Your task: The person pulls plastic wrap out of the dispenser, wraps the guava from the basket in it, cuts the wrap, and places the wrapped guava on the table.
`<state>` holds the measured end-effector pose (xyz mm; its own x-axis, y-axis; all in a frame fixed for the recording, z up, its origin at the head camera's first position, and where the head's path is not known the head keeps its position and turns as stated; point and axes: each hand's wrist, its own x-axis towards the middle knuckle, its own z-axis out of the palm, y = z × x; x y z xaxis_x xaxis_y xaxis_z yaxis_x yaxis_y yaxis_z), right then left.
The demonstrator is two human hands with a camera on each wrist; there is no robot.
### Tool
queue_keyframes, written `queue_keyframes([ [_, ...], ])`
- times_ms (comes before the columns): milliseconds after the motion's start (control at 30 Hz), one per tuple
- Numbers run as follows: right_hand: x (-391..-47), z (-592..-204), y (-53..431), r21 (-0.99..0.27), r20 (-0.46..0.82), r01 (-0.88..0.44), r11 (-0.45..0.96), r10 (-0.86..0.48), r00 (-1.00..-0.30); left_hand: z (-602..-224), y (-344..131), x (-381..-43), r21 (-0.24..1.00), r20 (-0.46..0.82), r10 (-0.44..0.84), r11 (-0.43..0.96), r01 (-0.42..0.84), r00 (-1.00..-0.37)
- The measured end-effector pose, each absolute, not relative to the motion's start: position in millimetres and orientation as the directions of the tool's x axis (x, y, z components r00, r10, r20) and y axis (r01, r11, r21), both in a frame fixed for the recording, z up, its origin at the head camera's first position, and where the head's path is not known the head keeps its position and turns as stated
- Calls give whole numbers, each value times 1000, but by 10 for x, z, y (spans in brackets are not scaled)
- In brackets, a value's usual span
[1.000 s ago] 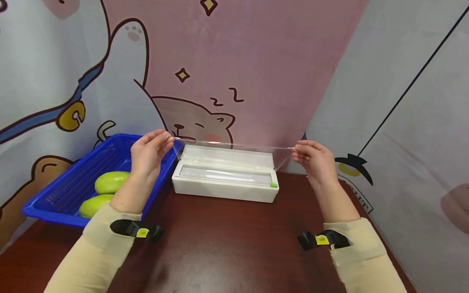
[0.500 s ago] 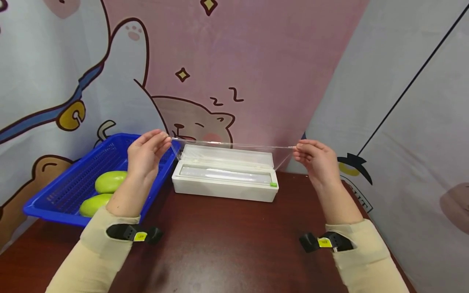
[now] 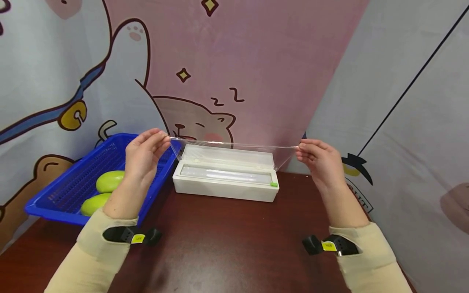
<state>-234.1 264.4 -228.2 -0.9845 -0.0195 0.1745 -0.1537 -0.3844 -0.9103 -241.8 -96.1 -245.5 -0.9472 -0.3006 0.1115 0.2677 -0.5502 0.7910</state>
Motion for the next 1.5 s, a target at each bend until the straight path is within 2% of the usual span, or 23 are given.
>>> queue_keyframes([
  [133, -2335, -2314, 2695, -923, 189, -153, -353, -72, -979, -2469, -1029, -2413, 881, 150, -150, -428, 200, -977],
  [200, -2334, -2353, 2725, -931, 216, -175, -319, -99, -971, -2485, -1068, -2415, 945, 167, -45, -276, 173, -985],
  [267, -2332, -2408, 2753, -948, 239, -207, -241, -109, -965, -2505, -1100, -2415, 981, 185, 54, -68, 182, -981],
  [300, -2329, -2439, 2764, -959, 249, -229, -167, -105, -963, -2515, -1106, -2414, 978, 197, 97, 45, 202, -976],
  [400, -2321, -2531, 2780, -933, 268, -272, 238, -48, -962, -2546, -1096, -2412, 883, 238, 198, 365, 296, -951],
  [500, -2324, -2606, 2774, -744, 297, -228, 628, 6, -955, -2575, -1056, -2408, 727, 283, 259, 571, 382, -924],
  [533, -2326, -2626, 2770, -682, 307, -214, 700, 9, -952, -2587, -1043, -2407, 676, 297, 275, 616, 404, -915],
  [600, -2336, -2655, 2763, -628, 316, -218, 747, -12, -949, -2601, -1025, -2393, 607, 311, 291, 672, 425, -905],
  [700, -2343, -2681, 2786, -673, 288, -278, 685, -103, -952, -2623, -1016, -2364, 565, 320, 307, 698, 440, -896],
  [800, -2349, -2688, 2848, -798, 265, -359, 485, -253, -931, -2635, -1026, -2335, 573, 339, 308, 682, 455, -889],
  [900, -2363, -2690, 2910, -879, 276, -405, 250, -425, -862, -2647, -1047, -2331, 606, 374, 325, 623, 494, -869],
  [1000, -2383, -2698, 2926, -906, 290, -407, 116, -531, -796, -2665, -1075, -2342, 686, 370, 354, 520, 509, -859],
  [1200, -2396, -2749, 2923, -911, 269, -401, 100, -595, -758, -2753, -1131, -2344, 862, 253, 421, 311, 400, -871],
  [1367, -2382, -2792, 2936, -914, 262, -397, 84, -626, -735, -2825, -1154, -2302, 887, 222, 451, 275, 371, -864],
  [1500, -2352, -2836, 2947, -906, 231, -405, 125, -655, -720, -2885, -1154, -2249, 899, 184, 485, 269, 346, -855],
])
